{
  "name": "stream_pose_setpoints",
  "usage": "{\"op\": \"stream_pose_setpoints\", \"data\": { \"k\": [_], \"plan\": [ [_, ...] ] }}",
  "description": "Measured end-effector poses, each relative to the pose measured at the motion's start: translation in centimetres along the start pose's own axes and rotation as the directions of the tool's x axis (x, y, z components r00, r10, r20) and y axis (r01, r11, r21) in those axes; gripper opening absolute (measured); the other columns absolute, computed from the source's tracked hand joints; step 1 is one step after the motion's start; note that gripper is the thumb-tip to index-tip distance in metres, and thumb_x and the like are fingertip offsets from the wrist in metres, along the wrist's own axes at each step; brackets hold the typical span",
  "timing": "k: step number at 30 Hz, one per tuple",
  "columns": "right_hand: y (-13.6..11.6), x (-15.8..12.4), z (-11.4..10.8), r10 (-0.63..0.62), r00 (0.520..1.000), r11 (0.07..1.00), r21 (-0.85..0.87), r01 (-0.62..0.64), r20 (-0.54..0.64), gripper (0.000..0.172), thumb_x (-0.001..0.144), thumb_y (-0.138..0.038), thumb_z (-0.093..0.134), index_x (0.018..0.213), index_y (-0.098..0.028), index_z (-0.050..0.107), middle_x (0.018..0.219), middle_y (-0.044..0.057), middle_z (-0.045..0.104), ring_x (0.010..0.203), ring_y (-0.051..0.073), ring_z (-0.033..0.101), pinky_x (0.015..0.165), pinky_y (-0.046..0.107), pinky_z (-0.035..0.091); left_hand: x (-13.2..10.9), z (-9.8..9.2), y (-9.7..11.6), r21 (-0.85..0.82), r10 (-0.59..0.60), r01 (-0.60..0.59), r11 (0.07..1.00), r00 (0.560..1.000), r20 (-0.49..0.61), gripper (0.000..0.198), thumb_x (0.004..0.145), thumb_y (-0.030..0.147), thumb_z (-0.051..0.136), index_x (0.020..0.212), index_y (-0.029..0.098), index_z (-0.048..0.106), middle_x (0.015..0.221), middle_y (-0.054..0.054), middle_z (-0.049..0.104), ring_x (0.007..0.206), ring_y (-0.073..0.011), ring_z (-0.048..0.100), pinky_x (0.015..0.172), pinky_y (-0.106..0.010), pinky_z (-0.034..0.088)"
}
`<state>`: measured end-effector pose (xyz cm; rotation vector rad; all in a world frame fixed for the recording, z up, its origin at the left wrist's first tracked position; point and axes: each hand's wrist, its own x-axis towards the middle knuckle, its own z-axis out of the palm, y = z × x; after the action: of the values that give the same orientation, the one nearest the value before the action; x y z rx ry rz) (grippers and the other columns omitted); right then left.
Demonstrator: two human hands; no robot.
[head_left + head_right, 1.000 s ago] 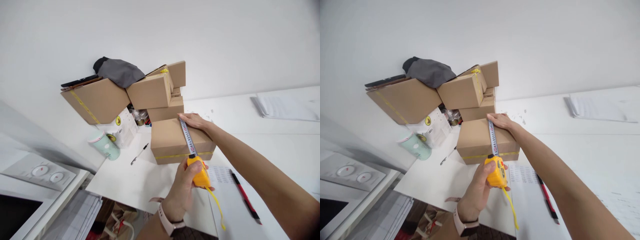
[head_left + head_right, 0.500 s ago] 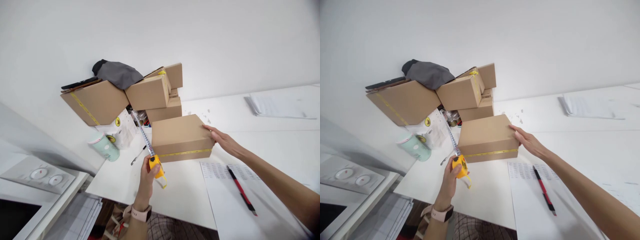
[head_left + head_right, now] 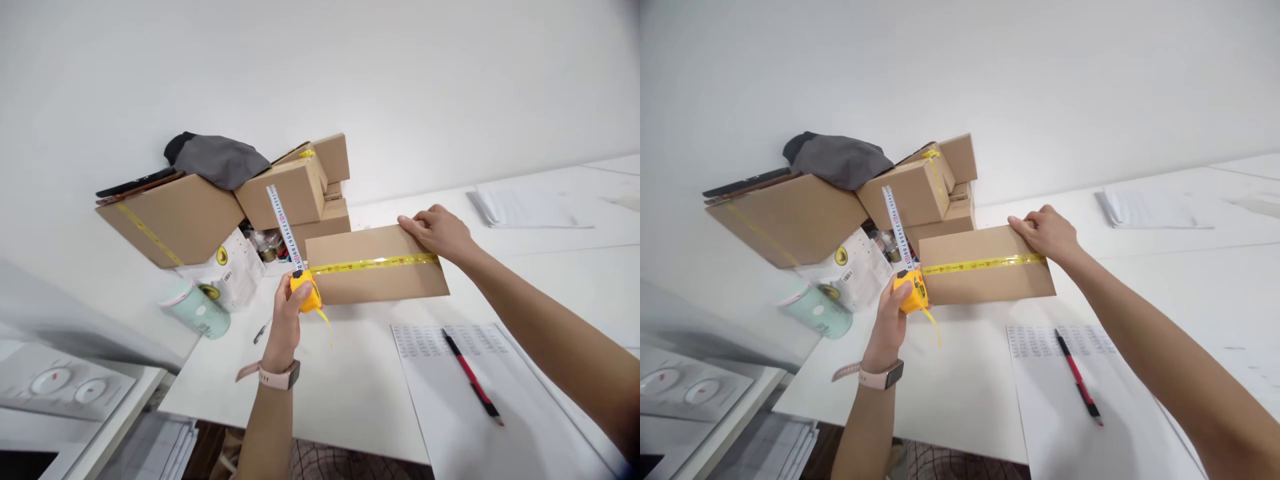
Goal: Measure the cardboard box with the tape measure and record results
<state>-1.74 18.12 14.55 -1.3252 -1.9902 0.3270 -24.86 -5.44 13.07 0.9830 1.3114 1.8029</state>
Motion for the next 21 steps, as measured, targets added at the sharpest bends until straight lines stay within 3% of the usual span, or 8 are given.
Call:
{"op": "stream_pose_setpoints", "data": {
  "k": [2, 4, 7, 10, 15, 21],
  "plan": [
    [-0.1, 1.5, 1.0, -0.158, 0.987, 0.986, -0.054, 0.156, -0.037, 0.043, 0.093, -0.051, 0.045, 0.081, -0.021, 0.073, 0.114, 0.014, 0.071, 0.106, 0.034, 0.064, 0.082, 0.043, 0.048, -0.7, 1.0, -0.3, -0.004, 0.026, -0.026, 1.000, 0.999, 0.025, 0.050, 0.072, 0.045, 0.083, 0.110, 0.021, 0.061, 0.100, -0.003, 0.063, 0.080, -0.0148, 0.058, 0.068, -0.025, 0.054],
    [-0.4, 2.6, 1.8, -0.247, 0.969, 0.966, -0.086, 0.245, -0.013, 0.038, 0.095, -0.039, 0.041, 0.085, -0.020, 0.072, 0.112, 0.014, 0.073, 0.101, 0.032, 0.065, 0.080, 0.041, 0.046, -1.9, 2.3, -1.0, -0.031, -0.005, 0.009, 0.999, 0.993, 0.121, 0.053, 0.071, 0.044, 0.084, 0.113, 0.022, 0.061, 0.102, -0.004, 0.064, 0.078, -0.0149, 0.057, 0.067, -0.026, 0.054],
    [-0.7, 3.4, 2.6, -0.240, 0.970, 0.964, -0.116, 0.241, 0.021, 0.035, 0.096, -0.034, 0.039, 0.093, -0.020, 0.070, 0.104, 0.012, 0.076, 0.087, 0.030, 0.065, 0.070, 0.039, 0.042, -3.5, 4.6, -2.5, -0.062, -0.142, 0.167, 0.984, 0.947, 0.289, 0.056, 0.070, 0.044, 0.085, 0.117, 0.023, 0.061, 0.102, -0.004, 0.064, 0.076, -0.0144, 0.056, 0.068, -0.028, 0.054],
    [-0.7, 3.4, 2.9, -0.259, 0.966, 0.958, -0.130, 0.258, 0.008, 0.033, 0.096, -0.034, 0.039, 0.094, -0.021, 0.069, 0.102, 0.011, 0.076, 0.084, 0.029, 0.065, 0.065, 0.037, 0.039, -3.7, 6.1, -3.8, -0.055, -0.241, 0.277, 0.959, 0.904, 0.354, 0.053, 0.069, 0.041, 0.085, 0.114, 0.022, 0.063, 0.102, -0.004, 0.064, 0.080, -0.0141, 0.056, 0.073, -0.028, 0.055],
    [-0.7, 2.6, 2.6, -0.322, 0.947, 0.931, -0.176, 0.320, 0.020, 0.035, 0.099, -0.036, 0.035, 0.097, -0.022, 0.066, 0.104, 0.011, 0.075, 0.082, 0.028, 0.063, 0.066, 0.037, 0.037, -3.1, 5.6, -3.8, -0.077, -0.325, 0.383, 0.921, 0.859, 0.395, 0.045, 0.070, 0.043, 0.081, 0.104, 0.019, 0.063, 0.129, -0.011, 0.063, 0.076, -0.0155, 0.060, 0.062, -0.031, 0.059],
    [-1.4, 2.6, 2.4, -0.290, 0.955, 0.921, -0.250, 0.298, 0.069, 0.038, 0.101, -0.035, 0.032, 0.105, -0.022, 0.067, 0.109, 0.011, 0.073, 0.084, 0.029, 0.063, 0.066, 0.037, 0.036, -4.8, 5.0, -4.0, -0.112, -0.348, 0.408, 0.906, 0.869, 0.351, 0.046, 0.071, 0.043, 0.079, 0.106, 0.018, 0.062, 0.131, -0.013, 0.064, 0.076, -0.0157, 0.059, 0.059, -0.031, 0.061]
  ]
}}
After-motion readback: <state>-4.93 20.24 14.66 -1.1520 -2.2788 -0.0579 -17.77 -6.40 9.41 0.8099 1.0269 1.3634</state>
